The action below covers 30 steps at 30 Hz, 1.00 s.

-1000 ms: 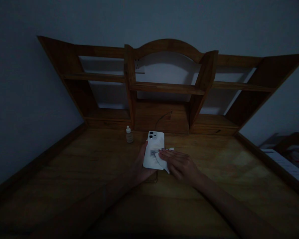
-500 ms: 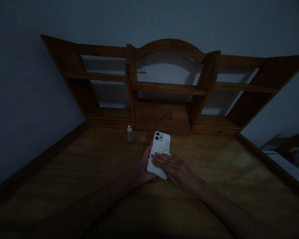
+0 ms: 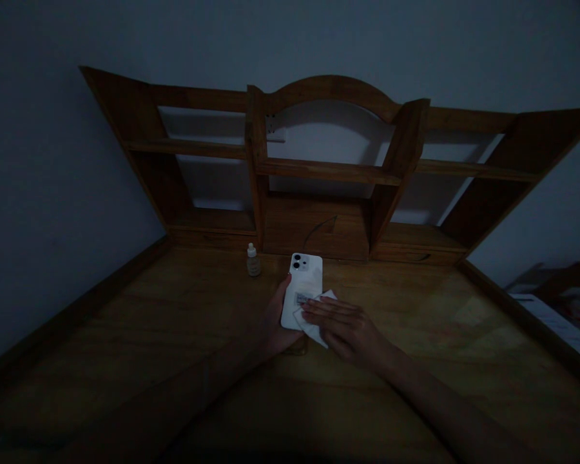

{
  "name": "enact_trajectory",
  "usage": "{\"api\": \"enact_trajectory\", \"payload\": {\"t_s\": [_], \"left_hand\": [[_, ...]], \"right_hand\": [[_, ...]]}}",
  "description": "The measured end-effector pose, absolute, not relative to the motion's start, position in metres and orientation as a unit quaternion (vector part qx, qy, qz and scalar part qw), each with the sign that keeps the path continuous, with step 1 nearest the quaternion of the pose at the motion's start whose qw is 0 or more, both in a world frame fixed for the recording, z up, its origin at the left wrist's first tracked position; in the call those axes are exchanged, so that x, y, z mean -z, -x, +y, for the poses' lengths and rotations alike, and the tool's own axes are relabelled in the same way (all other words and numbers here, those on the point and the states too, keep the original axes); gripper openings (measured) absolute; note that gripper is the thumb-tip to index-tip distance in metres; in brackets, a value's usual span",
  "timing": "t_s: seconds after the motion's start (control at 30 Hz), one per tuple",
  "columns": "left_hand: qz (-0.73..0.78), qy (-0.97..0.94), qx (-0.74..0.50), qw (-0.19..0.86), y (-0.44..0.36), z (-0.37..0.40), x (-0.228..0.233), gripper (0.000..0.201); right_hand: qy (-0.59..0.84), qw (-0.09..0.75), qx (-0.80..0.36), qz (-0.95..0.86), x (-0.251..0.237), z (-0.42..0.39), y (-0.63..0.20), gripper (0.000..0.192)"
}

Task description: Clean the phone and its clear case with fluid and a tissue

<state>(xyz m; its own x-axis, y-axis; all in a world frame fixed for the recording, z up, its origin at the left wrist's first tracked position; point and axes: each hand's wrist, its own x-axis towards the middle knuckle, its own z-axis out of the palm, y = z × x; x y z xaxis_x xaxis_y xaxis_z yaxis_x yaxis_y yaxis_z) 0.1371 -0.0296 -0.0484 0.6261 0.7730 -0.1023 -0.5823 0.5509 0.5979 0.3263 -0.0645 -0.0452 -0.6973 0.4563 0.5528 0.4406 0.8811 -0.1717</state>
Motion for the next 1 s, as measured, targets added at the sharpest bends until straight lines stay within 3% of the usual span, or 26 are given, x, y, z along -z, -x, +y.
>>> {"api": "enact_trajectory", "payload": {"t_s": [0.1, 0.2, 0.33, 0.47, 0.6, 0.77, 1.0], "left_hand": [[0.201, -0.189, -0.4, 0.874, -0.139, -0.031, 0.05, 0.04], [0.207, -0.161, -0.381, 0.887, -0.139, -0.034, 0.052, 0.044], [0.172, -0.153, -0.346, 0.909, -0.136, -0.036, 0.055, 0.055], [0.156, -0.145, -0.342, 0.915, -0.135, -0.035, 0.056, 0.056], [0.157, -0.138, -0.354, 0.911, -0.134, -0.033, 0.055, 0.056], [0.191, -0.125, -0.369, 0.901, -0.135, -0.034, 0.052, 0.058], [0.166, -0.152, -0.351, 0.909, -0.135, -0.034, 0.056, 0.062]], "right_hand": [[0.284, 0.342, 0.014, -0.896, 0.049, -0.06, -0.335, 0.051], [0.355, 0.426, -0.047, -0.831, 0.053, -0.055, -0.344, 0.045], [0.471, 0.582, -0.257, -0.612, 0.058, -0.043, -0.35, 0.032], [0.453, 0.672, -0.484, -0.331, 0.07, -0.025, -0.359, 0.034], [0.428, 0.675, -0.542, -0.26, 0.073, -0.016, -0.37, 0.02], [0.408, 0.654, -0.585, -0.252, 0.063, -0.015, -0.372, 0.036], [0.547, 0.654, -0.459, -0.25, 0.08, -0.01, -0.371, 0.035]]}}
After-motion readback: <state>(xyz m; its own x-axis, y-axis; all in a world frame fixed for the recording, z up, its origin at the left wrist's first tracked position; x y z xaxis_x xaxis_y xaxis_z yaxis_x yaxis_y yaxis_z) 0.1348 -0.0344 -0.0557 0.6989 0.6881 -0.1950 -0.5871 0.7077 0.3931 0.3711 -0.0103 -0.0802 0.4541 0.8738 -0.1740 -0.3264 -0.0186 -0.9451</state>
